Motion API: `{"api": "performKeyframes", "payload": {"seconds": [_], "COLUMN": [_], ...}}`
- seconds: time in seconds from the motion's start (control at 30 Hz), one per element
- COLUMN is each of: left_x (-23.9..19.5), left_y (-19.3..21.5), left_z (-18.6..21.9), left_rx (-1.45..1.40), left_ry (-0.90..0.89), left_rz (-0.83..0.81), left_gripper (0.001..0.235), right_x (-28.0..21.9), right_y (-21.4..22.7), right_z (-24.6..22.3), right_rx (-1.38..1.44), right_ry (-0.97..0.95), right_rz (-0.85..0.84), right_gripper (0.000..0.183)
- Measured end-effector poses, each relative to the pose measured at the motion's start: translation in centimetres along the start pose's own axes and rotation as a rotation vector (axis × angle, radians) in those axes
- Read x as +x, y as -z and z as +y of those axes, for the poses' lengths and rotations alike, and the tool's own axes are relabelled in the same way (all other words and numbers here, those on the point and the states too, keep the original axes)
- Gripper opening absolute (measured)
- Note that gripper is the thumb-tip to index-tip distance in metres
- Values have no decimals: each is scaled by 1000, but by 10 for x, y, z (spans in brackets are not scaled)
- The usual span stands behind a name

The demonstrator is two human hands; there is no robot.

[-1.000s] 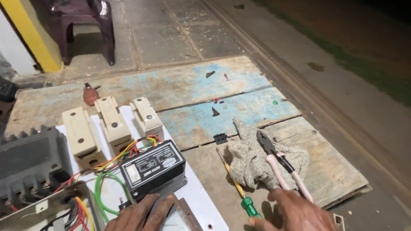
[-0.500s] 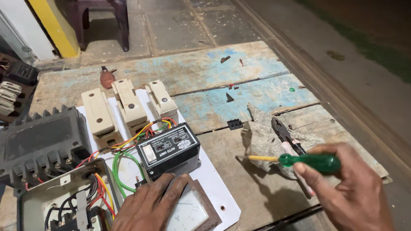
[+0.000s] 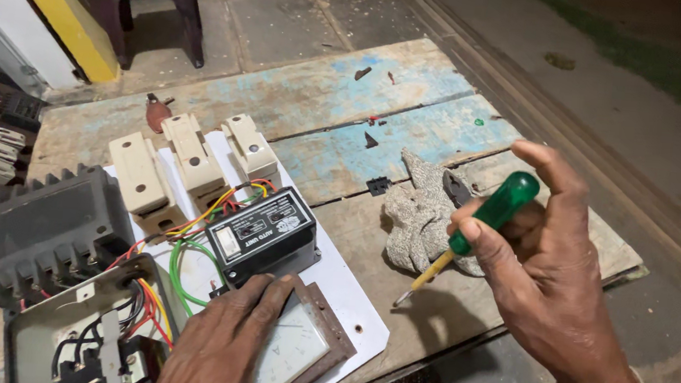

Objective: The person connects wires to an ammeter and an electrical switch box. They use a screwdriver to tighten terminals and pliers to strip insulation from wires.

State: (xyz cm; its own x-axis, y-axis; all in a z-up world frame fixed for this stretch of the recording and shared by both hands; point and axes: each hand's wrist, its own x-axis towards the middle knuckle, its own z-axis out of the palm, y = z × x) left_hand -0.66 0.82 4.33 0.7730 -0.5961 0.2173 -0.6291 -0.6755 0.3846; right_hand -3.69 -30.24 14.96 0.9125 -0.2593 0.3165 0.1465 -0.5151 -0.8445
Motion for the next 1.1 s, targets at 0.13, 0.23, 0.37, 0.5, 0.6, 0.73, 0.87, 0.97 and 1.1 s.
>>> {"api": "performKeyframes", "payload": {"seconds": [0.13, 0.23, 0.37, 0.5, 0.6, 0.73, 0.87, 0.97, 1.1], "left_x": [-1, -1, 1, 0, -2, -4, 0, 0, 1], "left_y": [-3, -1, 3, 5, 2, 3, 6, 8, 9], "left_z": [-4, -3, 4, 6, 4, 4, 6, 9, 11], "left_rx": [3, 6, 22, 6, 15, 4, -5, 3, 2], "left_ry": [-34, -24, 24, 13, 3, 18, 70, 78, 85], "left_rz": [12, 6, -12, 11, 11, -4, -67, -78, -80], "left_gripper": [123, 123, 124, 121, 121, 122, 128, 130, 131], "right_x": [1, 4, -1, 5, 9, 13, 11, 11, 8], "right_y": [1, -3, -13, -1, -12, -12, 0, -5, -19], "right_z": [4, 11, 16, 17, 21, 17, 11, 12, 16], "right_rx": [99, 74, -64, -38, -29, -76, 384, 457, 404], "right_ry": [86, 157, 284, 324, 205, 76, 218, 169, 122], "right_rz": [-20, -93, -149, -128, -178, -178, -130, -133, -148], "right_gripper": [58, 50, 54, 50, 49, 59, 54, 56, 59]}}
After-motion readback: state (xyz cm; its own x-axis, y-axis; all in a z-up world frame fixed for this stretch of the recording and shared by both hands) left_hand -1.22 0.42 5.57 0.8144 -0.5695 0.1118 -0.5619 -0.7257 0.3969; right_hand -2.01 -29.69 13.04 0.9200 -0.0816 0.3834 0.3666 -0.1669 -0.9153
